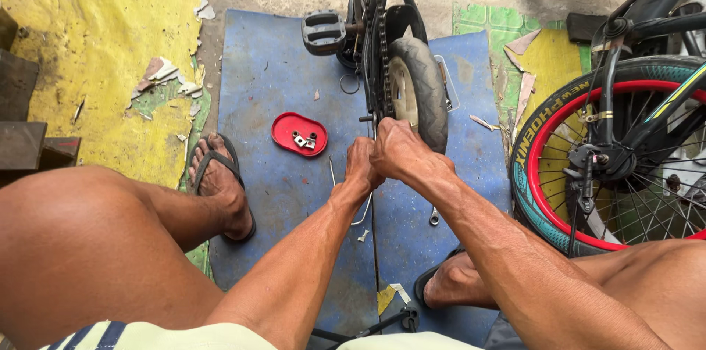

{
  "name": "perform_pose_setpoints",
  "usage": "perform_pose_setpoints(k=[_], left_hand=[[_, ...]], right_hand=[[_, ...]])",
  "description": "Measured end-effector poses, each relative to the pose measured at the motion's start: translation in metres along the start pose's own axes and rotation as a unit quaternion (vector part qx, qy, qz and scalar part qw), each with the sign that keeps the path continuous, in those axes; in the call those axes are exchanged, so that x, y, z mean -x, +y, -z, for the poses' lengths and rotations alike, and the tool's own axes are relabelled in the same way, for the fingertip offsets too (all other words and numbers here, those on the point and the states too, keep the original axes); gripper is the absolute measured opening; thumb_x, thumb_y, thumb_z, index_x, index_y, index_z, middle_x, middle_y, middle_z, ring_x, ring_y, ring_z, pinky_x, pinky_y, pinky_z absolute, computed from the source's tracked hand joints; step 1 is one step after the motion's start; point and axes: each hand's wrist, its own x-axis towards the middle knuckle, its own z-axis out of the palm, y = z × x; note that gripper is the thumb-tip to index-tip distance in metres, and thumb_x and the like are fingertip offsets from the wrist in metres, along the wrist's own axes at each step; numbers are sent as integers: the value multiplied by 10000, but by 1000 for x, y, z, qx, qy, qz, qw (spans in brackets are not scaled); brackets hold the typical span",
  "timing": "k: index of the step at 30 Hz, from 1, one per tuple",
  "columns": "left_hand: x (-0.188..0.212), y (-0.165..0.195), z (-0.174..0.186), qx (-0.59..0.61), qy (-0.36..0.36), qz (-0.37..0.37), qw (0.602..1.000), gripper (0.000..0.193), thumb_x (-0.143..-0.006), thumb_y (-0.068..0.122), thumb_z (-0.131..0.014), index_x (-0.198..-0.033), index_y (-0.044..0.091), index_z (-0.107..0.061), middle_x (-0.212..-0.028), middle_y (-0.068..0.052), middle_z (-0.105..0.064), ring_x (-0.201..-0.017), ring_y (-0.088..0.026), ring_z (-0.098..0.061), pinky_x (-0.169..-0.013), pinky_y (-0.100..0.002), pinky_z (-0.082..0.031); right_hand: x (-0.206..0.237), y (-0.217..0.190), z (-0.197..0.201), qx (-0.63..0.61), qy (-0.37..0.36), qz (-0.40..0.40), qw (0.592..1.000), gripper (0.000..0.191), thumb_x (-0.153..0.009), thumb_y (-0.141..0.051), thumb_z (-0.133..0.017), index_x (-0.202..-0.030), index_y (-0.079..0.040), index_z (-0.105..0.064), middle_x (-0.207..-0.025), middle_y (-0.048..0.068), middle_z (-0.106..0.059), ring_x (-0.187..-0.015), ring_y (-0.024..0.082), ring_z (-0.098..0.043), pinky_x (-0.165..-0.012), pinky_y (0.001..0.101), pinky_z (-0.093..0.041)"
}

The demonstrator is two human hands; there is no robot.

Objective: The person is repairing a bicycle's rear wheel and chain. They use wrenches to adjust the axle nuts and chain tension, then install a chain clip to secure the chain.

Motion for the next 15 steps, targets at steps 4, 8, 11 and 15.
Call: perform_pose_setpoints(k=[4, 8, 11, 15], left_hand=[[6, 5, 3, 27, 5, 16, 999, 269, -779, 210, -747, -705, -39, -677, -792, -297, -673, -836, -460, -704, -665, -497, -559], [8, 5, 3, -2, 39, -55, 998, 175, -789, 155, -720, -760, -18, -706, -823, -273, -692, -855, -466, -686, -690, -508, -563], [9, 2, 1, -9, 45, -81, 996, 152, -804, 138, -710, -795, -14, -707, -849, -267, -698, -865, -469, -679, -709, -512, -562], [10, -2, 0, -41, 42, -118, 991, 129, -810, 122, -687, -794, -5, -702, -867, -261, -702, -868, -474, -680, -725, -522, -559]], right_hand=[[-3, 1, -1, -2, -3, 1, 1000, 285, -895, -121, -592, -1107, 41, -692, -1131, 307, -691, -1104, 424, -693, -868, 506, -588], [-6, 4, -4, -6, 9, 13, 1000, 297, -892, -163, -629, -1095, 46, -685, -1140, 301, -677, -1095, 418, -691, -861, 490, -593], [-7, 6, -6, 0, 6, 25, 1000, 297, -890, -162, -637, -1078, 63, -680, -1116, 316, -682, -1083, 421, -697, -855, 476, -600], [-9, 9, -7, -9, 5, 14, 1000, 274, -894, -146, -604, -1063, 50, -695, -1093, 316, -698, -1070, 426, -707, -840, 494, -601]])
